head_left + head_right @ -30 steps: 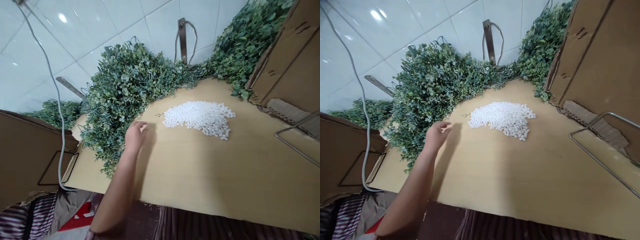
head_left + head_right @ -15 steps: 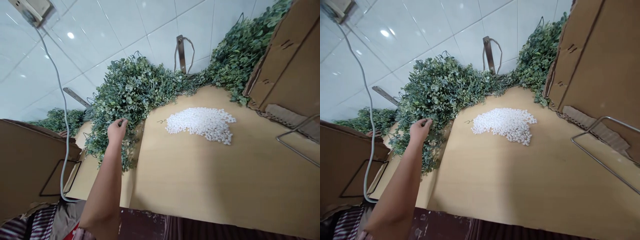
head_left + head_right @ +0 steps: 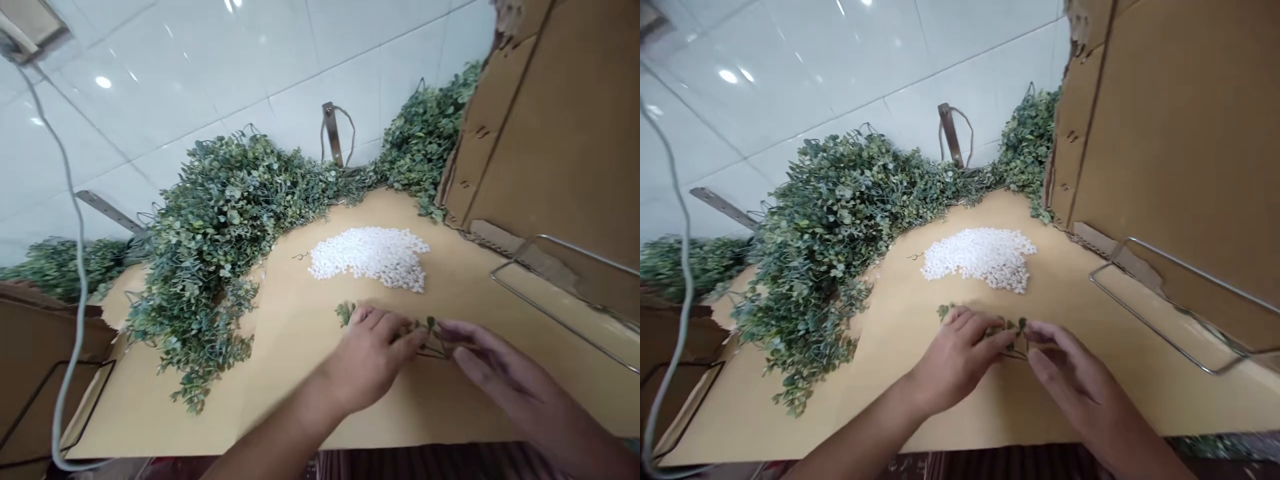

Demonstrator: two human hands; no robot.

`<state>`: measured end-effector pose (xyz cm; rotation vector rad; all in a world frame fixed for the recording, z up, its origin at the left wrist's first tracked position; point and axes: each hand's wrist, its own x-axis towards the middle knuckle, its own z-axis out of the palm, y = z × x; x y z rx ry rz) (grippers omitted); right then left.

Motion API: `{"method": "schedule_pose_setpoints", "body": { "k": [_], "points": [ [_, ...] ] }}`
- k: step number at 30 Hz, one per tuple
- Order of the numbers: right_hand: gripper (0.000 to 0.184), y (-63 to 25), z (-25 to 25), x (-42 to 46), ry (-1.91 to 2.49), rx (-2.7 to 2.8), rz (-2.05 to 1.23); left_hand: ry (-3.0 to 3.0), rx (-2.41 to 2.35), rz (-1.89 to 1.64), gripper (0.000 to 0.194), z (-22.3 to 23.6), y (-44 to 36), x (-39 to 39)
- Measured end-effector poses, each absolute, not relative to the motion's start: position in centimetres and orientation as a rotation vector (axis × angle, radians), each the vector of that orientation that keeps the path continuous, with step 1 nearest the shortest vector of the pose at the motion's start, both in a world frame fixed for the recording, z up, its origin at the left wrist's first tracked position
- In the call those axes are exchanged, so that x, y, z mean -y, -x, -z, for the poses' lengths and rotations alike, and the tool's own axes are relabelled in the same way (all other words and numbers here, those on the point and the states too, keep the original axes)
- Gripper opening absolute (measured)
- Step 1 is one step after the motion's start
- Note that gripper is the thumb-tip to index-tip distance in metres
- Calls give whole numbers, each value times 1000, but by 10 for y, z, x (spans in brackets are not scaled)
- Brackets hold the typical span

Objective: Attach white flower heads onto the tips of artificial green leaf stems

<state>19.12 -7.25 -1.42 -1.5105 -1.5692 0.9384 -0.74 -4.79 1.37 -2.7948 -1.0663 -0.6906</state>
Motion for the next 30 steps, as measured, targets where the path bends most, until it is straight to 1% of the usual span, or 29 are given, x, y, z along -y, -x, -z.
{"method": "schedule_pose_setpoints", "body": {
  "k": [3, 8, 10, 12, 15, 17, 20, 23, 27, 30],
  "points": [
    [52, -186, 12, 63, 1561, 1628, -889, 2933, 1108, 600, 33, -11, 6, 53],
    [40, -184, 18, 58, 1447, 1858, -472, 2848, 1381, 761, 43, -18, 36, 55],
    [35, -180, 16, 57, 1371, 1944, -349, 2763, 1550, 814, 42, -16, 45, 56],
    [31, -172, 12, 53, 1313, 2009, -298, 2710, 1684, 837, 39, -11, 50, 57],
    [26, -157, 4, 43, 1289, 2112, -353, 2690, 1767, 885, 39, -2, 51, 55],
    [26, -147, -1, 34, 1334, 2202, -447, 2671, 1800, 944, 39, 1, 50, 54],
    [25, -137, -5, 24, 1435, 2326, -594, 2666, 1894, 980, 32, 1, 49, 52],
    [22, -134, -5, 19, 1484, 2374, -672, 2641, 1999, 963, 24, -4, 55, 52],
    [17, -139, -1, 22, 1544, 2295, -684, 2354, 2133, 1027, 22, -15, 82, 48],
    [12, -143, 4, 26, 1584, 2191, -544, 2092, 2171, 947, 26, -23, 113, 43]
  ]
}}
